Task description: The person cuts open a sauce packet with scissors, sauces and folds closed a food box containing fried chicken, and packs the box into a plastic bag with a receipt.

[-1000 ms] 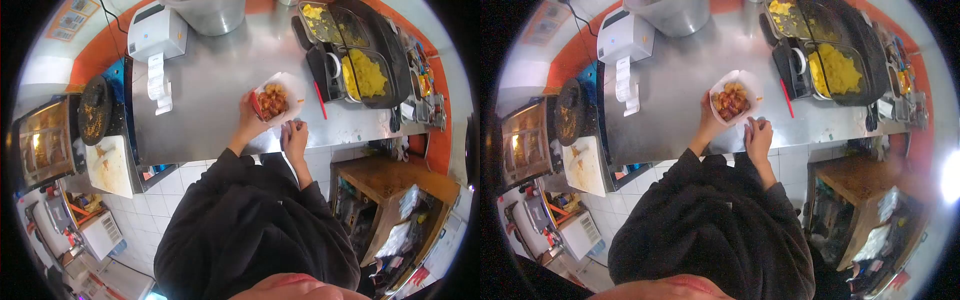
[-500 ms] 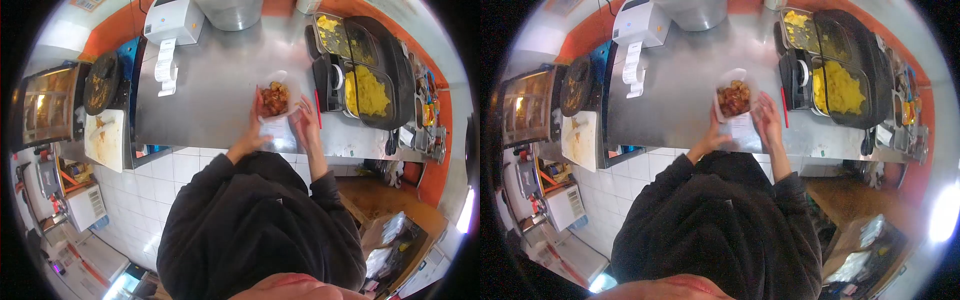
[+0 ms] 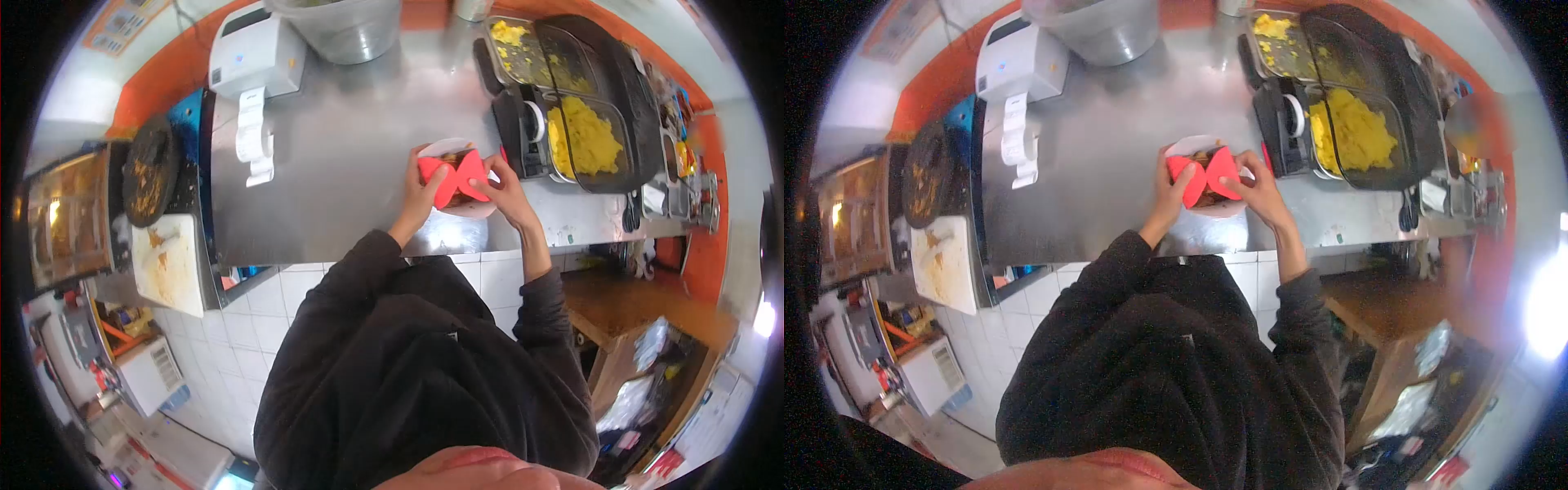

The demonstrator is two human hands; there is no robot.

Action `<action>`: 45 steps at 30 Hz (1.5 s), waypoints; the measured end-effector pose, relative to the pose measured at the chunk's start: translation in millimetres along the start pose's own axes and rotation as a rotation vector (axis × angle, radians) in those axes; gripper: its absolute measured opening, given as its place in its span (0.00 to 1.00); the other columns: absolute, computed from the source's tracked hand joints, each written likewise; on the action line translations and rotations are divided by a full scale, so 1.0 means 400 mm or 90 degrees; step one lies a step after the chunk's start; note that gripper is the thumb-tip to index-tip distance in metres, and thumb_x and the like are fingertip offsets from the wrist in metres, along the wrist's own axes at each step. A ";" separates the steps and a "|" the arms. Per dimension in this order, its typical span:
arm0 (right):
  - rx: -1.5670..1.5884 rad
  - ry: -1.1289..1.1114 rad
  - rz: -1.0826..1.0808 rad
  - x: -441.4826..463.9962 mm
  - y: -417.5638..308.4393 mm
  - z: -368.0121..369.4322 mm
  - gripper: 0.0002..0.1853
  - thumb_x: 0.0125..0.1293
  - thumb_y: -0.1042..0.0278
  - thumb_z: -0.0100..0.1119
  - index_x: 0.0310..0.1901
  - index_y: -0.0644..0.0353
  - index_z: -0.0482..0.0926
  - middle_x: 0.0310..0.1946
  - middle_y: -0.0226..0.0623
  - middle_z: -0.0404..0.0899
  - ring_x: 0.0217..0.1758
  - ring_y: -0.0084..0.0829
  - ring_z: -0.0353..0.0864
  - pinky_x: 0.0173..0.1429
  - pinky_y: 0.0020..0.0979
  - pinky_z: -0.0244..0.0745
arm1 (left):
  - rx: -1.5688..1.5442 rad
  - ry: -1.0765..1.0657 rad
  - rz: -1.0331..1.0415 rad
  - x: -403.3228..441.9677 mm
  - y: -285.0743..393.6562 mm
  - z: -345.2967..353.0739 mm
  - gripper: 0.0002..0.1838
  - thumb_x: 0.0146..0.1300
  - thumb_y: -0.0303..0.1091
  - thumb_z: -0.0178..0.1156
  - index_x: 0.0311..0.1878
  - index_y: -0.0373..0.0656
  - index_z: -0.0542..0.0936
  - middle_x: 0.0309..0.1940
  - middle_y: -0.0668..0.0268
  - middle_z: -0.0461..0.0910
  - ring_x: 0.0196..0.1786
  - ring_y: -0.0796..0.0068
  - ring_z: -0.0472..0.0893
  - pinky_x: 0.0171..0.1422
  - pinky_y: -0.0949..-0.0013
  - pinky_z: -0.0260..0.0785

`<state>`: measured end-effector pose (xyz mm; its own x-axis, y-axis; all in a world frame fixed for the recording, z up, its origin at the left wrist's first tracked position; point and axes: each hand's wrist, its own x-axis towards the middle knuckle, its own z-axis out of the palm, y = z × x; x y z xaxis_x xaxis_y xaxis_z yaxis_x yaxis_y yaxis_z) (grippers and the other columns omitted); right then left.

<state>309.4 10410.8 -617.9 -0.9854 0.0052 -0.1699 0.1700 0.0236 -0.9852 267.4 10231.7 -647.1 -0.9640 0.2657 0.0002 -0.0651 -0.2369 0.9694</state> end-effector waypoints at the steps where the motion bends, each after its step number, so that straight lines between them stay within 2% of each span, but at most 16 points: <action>1: -0.060 -0.027 -0.018 -0.001 -0.011 -0.007 0.12 0.59 0.73 0.63 0.38 0.57 0.68 0.43 0.27 0.71 0.44 0.19 0.71 0.47 0.24 0.71 | 0.037 0.048 -0.009 -0.013 -0.006 -0.001 0.29 0.63 0.39 0.58 0.64 0.39 0.60 0.53 0.59 0.69 0.57 0.70 0.69 0.62 0.67 0.62; 4: -0.096 -0.051 -0.060 0.012 -0.001 -0.020 0.16 0.55 0.73 0.66 0.45 0.62 0.74 0.47 0.30 0.73 0.48 0.22 0.73 0.49 0.29 0.74 | 0.134 0.138 -0.042 -0.048 -0.016 0.014 0.31 0.62 0.41 0.59 0.63 0.35 0.61 0.55 0.59 0.69 0.57 0.68 0.70 0.62 0.66 0.62; 5: -0.204 -0.089 0.001 0.010 -0.021 -0.010 0.19 0.57 0.65 0.66 0.48 0.63 0.75 0.47 0.37 0.75 0.49 0.28 0.74 0.48 0.34 0.74 | 0.138 0.162 -0.080 -0.061 -0.062 0.001 0.29 0.63 0.42 0.59 0.60 0.34 0.65 0.53 0.58 0.71 0.56 0.68 0.71 0.61 0.65 0.63; 7: -0.394 -0.081 -0.229 0.037 -0.013 0.023 0.29 0.53 0.41 0.63 0.39 0.64 0.79 0.35 0.46 0.78 0.40 0.42 0.78 0.44 0.39 0.72 | 0.154 0.182 -0.083 -0.083 -0.010 0.045 0.21 0.64 0.39 0.57 0.54 0.32 0.72 0.51 0.57 0.74 0.52 0.67 0.74 0.58 0.64 0.66; 8: -0.521 -0.181 -0.040 0.090 0.019 0.048 0.31 0.46 0.38 0.66 0.33 0.64 0.78 0.31 0.46 0.79 0.36 0.43 0.79 0.41 0.40 0.72 | 0.067 0.090 -0.081 -0.058 -0.097 -0.006 0.20 0.64 0.37 0.57 0.53 0.31 0.72 0.52 0.56 0.74 0.52 0.66 0.74 0.58 0.63 0.67; 9: -0.404 -0.133 -0.177 0.080 -0.009 0.066 0.30 0.42 0.39 0.69 0.31 0.64 0.78 0.29 0.47 0.80 0.34 0.43 0.80 0.39 0.40 0.73 | 0.035 0.135 -0.088 -0.063 -0.045 0.026 0.22 0.63 0.36 0.58 0.54 0.30 0.70 0.53 0.55 0.72 0.52 0.64 0.74 0.58 0.61 0.67; 12: -0.559 -0.052 -0.075 0.102 -0.008 0.082 0.26 0.35 0.48 0.75 0.31 0.60 0.83 0.30 0.45 0.83 0.35 0.44 0.82 0.42 0.41 0.76 | -0.044 -0.002 0.048 -0.049 -0.003 0.013 0.26 0.69 0.43 0.47 0.61 0.30 0.63 0.57 0.50 0.68 0.58 0.59 0.71 0.63 0.59 0.64; 16: -0.598 -0.031 0.024 0.092 -0.063 0.085 0.28 0.32 0.50 0.77 0.34 0.62 0.84 0.34 0.45 0.83 0.38 0.46 0.83 0.44 0.39 0.78 | -0.109 -0.184 -0.007 0.045 0.030 -0.056 0.25 0.71 0.43 0.41 0.60 0.30 0.66 0.61 0.50 0.66 0.65 0.58 0.64 0.69 0.58 0.56; 19: -0.537 0.023 0.053 0.098 -0.047 0.080 0.28 0.32 0.50 0.77 0.33 0.63 0.83 0.32 0.47 0.82 0.34 0.43 0.82 0.38 0.37 0.79 | 0.228 -0.316 0.096 0.080 0.108 -0.037 0.22 0.71 0.39 0.41 0.59 0.32 0.68 0.64 0.52 0.64 0.66 0.59 0.64 0.69 0.59 0.55; 22: -0.365 0.009 0.077 0.048 -0.057 0.038 0.23 0.37 0.53 0.76 0.30 0.63 0.82 0.26 0.42 0.81 0.27 0.36 0.80 0.32 0.36 0.78 | 0.281 -0.387 0.141 0.055 0.119 -0.032 0.19 0.71 0.35 0.44 0.58 0.34 0.70 0.65 0.53 0.63 0.67 0.59 0.63 0.70 0.59 0.53; 25: 0.063 0.058 0.084 -0.037 -0.038 0.014 0.14 0.45 0.62 0.72 0.25 0.61 0.78 0.25 0.32 0.77 0.23 0.28 0.76 0.29 0.32 0.76 | 0.385 -0.398 0.155 0.030 0.141 -0.026 0.18 0.70 0.35 0.47 0.58 0.35 0.70 0.66 0.53 0.62 0.68 0.58 0.62 0.70 0.60 0.53; 26: 0.153 0.069 0.072 -0.049 -0.027 0.015 0.10 0.53 0.66 0.65 0.32 0.63 0.77 0.37 0.33 0.77 0.34 0.27 0.77 0.36 0.34 0.77 | 0.399 -0.399 0.149 0.025 0.142 -0.027 0.19 0.70 0.35 0.47 0.59 0.35 0.70 0.66 0.52 0.61 0.68 0.58 0.62 0.70 0.60 0.53; 30: 0.451 0.103 -0.069 -0.125 0.022 0.049 0.10 0.57 0.74 0.52 0.41 0.63 0.77 0.50 0.35 0.72 0.55 0.26 0.67 0.52 0.31 0.71 | 0.445 -0.436 0.145 0.035 0.133 -0.035 0.21 0.69 0.38 0.48 0.60 0.35 0.69 0.67 0.51 0.59 0.69 0.56 0.60 0.70 0.60 0.52; 34: 0.311 0.196 -0.269 -0.100 0.103 0.088 0.12 0.58 0.73 0.53 0.44 0.63 0.75 0.46 0.34 0.75 0.52 0.23 0.70 0.49 0.24 0.68 | 0.463 -0.461 0.148 0.041 0.135 -0.040 0.22 0.69 0.38 0.49 0.61 0.35 0.68 0.67 0.50 0.60 0.69 0.55 0.60 0.71 0.60 0.50; 37: 0.149 0.268 -0.240 -0.094 0.068 0.112 0.12 0.59 0.67 0.58 0.41 0.63 0.74 0.42 0.33 0.76 0.48 0.23 0.72 0.47 0.28 0.68 | 0.464 -0.515 0.151 0.055 0.128 -0.070 0.23 0.69 0.36 0.48 0.63 0.35 0.65 0.65 0.50 0.61 0.68 0.54 0.60 0.71 0.59 0.50; 45: -0.190 0.521 -0.235 -0.026 0.064 0.176 0.18 0.56 0.57 0.62 0.39 0.61 0.69 0.36 0.45 0.71 0.43 0.47 0.72 0.47 0.42 0.66 | 0.501 -0.491 0.218 0.043 0.122 -0.077 0.25 0.64 0.33 0.51 0.63 0.35 0.63 0.61 0.52 0.64 0.66 0.56 0.62 0.70 0.59 0.51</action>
<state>323.7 10341.1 -643.0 -0.6896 0.6432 0.3327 -0.0481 0.4178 -0.9073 239.9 10196.1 -607.3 -0.4687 0.8650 0.1793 0.6092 0.1695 0.7747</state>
